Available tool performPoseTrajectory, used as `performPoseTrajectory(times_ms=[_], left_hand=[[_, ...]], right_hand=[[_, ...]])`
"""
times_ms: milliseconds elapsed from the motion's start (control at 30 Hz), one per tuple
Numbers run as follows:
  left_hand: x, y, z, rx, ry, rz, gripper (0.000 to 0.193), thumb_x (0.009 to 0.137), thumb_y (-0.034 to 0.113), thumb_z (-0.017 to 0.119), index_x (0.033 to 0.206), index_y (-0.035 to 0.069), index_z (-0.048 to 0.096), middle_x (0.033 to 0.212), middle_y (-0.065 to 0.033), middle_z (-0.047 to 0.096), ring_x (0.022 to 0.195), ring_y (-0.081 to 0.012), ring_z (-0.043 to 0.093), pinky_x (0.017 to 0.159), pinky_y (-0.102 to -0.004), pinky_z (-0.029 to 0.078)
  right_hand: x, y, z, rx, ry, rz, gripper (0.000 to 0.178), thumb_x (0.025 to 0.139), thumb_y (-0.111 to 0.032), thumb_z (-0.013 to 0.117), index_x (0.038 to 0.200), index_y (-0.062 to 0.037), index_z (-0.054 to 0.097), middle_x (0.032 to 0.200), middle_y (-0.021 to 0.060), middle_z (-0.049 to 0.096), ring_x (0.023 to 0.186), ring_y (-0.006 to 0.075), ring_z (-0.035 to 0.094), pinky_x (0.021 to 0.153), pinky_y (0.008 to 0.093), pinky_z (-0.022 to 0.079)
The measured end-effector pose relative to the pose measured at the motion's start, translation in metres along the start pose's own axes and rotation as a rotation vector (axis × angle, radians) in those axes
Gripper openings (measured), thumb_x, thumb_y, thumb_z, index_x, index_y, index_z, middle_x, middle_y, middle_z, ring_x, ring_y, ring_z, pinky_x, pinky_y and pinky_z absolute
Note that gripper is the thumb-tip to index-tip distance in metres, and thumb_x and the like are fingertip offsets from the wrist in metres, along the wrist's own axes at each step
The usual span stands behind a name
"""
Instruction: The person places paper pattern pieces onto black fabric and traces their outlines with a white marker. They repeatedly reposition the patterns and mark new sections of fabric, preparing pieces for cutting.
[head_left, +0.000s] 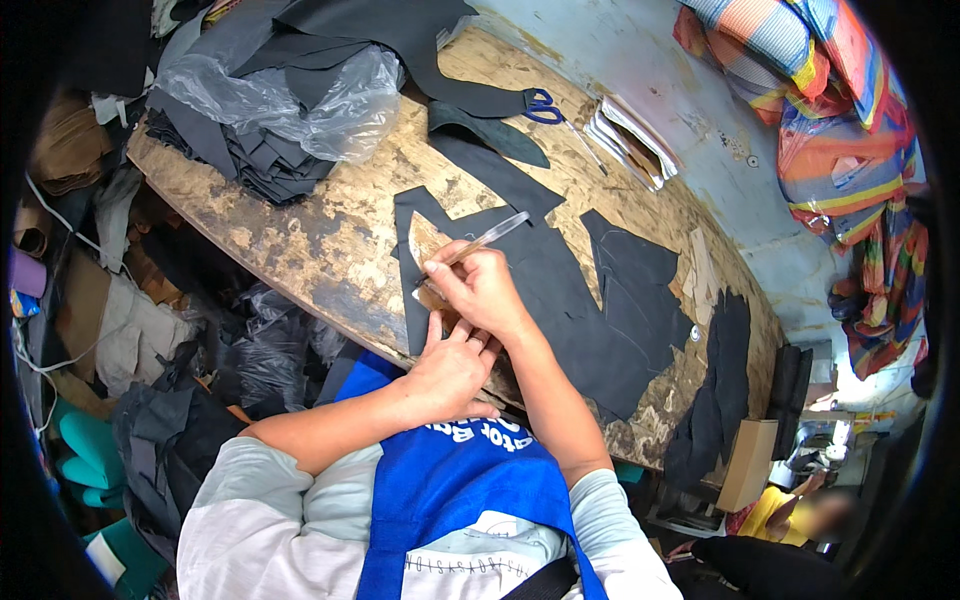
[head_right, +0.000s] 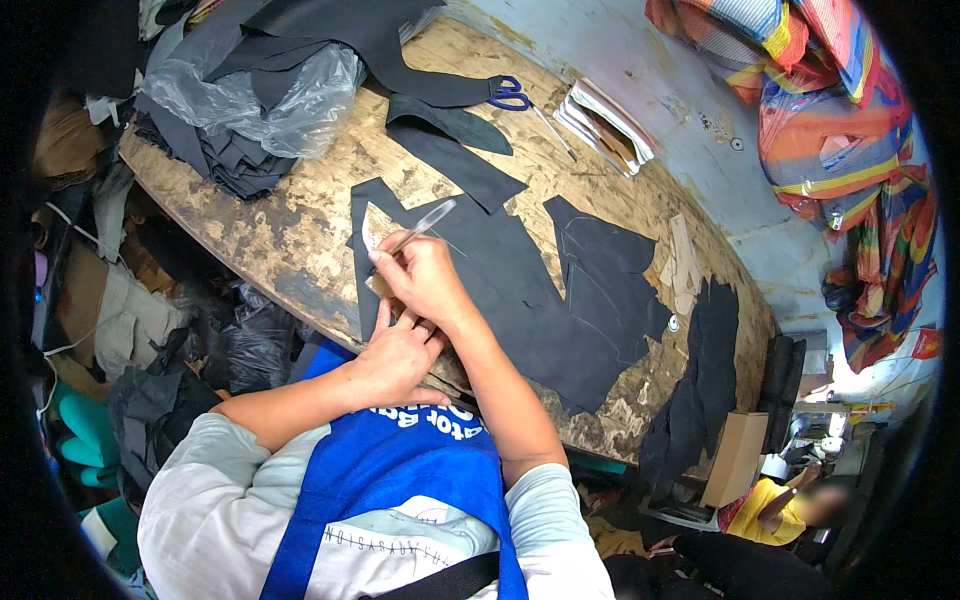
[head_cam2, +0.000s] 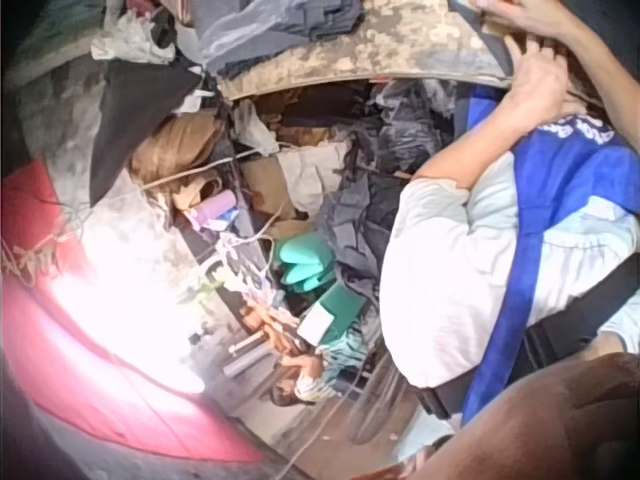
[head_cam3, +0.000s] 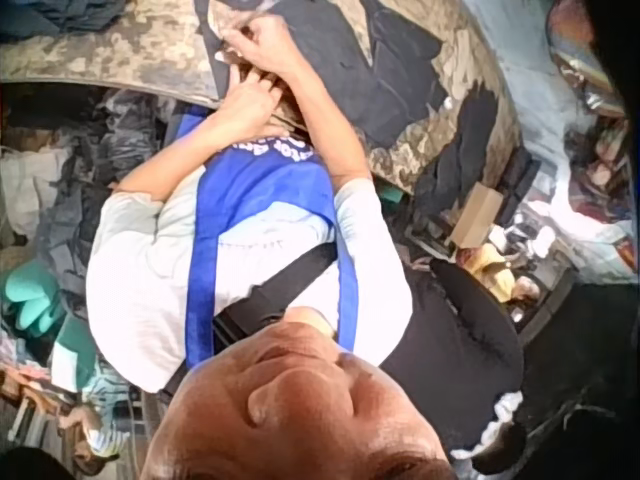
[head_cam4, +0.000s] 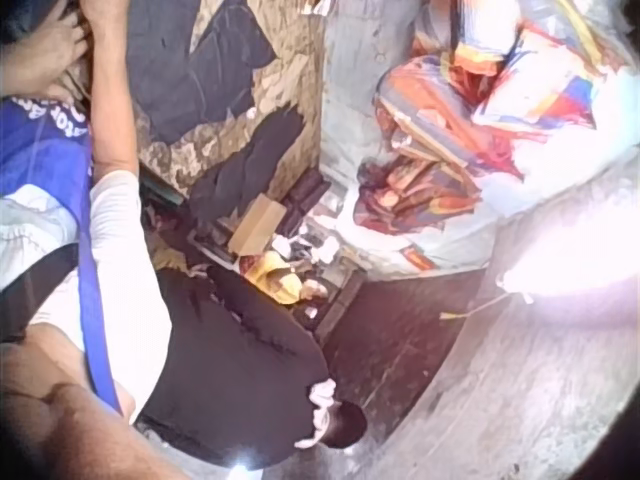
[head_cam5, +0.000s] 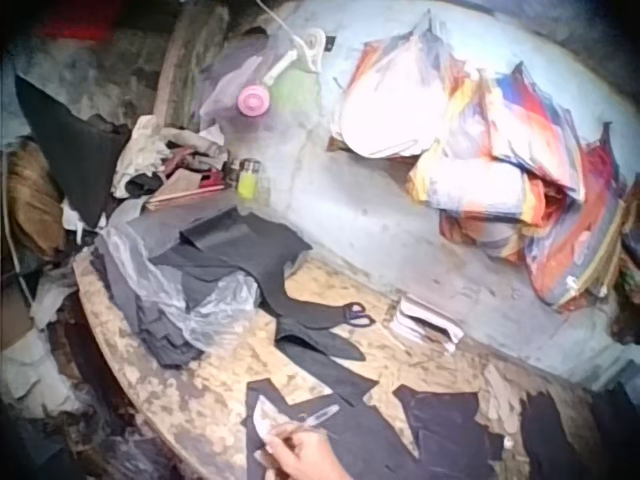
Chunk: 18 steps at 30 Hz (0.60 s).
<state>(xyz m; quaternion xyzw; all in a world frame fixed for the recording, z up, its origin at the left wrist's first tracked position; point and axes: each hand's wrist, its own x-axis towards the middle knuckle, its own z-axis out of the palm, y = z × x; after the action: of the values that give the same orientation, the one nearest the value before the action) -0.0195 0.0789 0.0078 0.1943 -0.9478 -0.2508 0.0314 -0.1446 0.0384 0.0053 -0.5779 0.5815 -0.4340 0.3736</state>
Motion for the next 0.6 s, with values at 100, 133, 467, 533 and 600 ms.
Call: performPoseTrajectory(times_ms=[100,133,467,533,600], left_hand=[[0.001,-0.001,0.001,-0.009,-0.048,-0.014,0.093,0.067,0.056,0.072,0.131,-0.005,0.043,0.137,-0.0231,0.038,0.132,-0.0433,0.025,0.101,-0.0698,0.015],[0.001,-0.001,0.0,-0.011,-0.057,-0.017,0.093,0.067,0.056,0.072,0.131,-0.005,0.043,0.137,-0.0229,0.038,0.132,-0.0432,0.025,0.101,-0.0697,0.015],[0.0,0.002,-0.003,0.024,0.017,0.001,0.09,0.066,0.052,0.075,0.129,-0.005,0.045,0.136,-0.0207,0.039,0.131,-0.0369,0.029,0.099,-0.0687,0.024],[-0.001,0.001,-0.003,0.011,0.036,0.008,0.089,0.066,0.051,0.075,0.129,-0.005,0.045,0.136,-0.0208,0.038,0.131,-0.0372,0.029,0.099,-0.0693,0.023],[-0.001,0.0,-0.003,-0.006,0.016,0.011,0.088,0.067,0.05,0.075,0.129,-0.005,0.045,0.137,-0.0211,0.037,0.132,-0.0378,0.028,0.099,-0.0697,0.023]], right_hand=[[0.001,-0.002,-0.002,-0.257,-0.027,-0.229,0.021,0.082,-0.007,0.065,0.067,0.0076,0.061,0.078,0.0127,0.067,0.062,0.0214,0.062,0.056,0.0301,0.049],[0.003,-0.003,-0.002,-0.265,-0.013,-0.213,0.023,0.08,-0.007,0.065,0.064,0.0082,0.06,0.078,0.0139,0.067,0.063,0.0243,0.063,0.057,0.0313,0.049],[0.059,-0.001,0.017,-0.237,0.194,-0.24,0.013,0.079,-0.005,0.064,0.075,0.0065,0.061,0.072,0.0221,0.062,0.068,0.0376,0.062,0.065,0.0395,0.049],[0.064,0.001,0.02,-0.229,0.274,-0.209,0.012,0.079,-0.005,0.064,0.075,0.0061,0.061,0.072,0.022,0.062,0.068,0.037,0.062,0.065,0.0393,0.049],[0.067,0.002,0.022,-0.215,0.317,-0.169,0.012,0.079,-0.005,0.064,0.074,0.0057,0.062,0.072,0.0218,0.062,0.067,0.0363,0.062,0.064,0.039,0.049]])
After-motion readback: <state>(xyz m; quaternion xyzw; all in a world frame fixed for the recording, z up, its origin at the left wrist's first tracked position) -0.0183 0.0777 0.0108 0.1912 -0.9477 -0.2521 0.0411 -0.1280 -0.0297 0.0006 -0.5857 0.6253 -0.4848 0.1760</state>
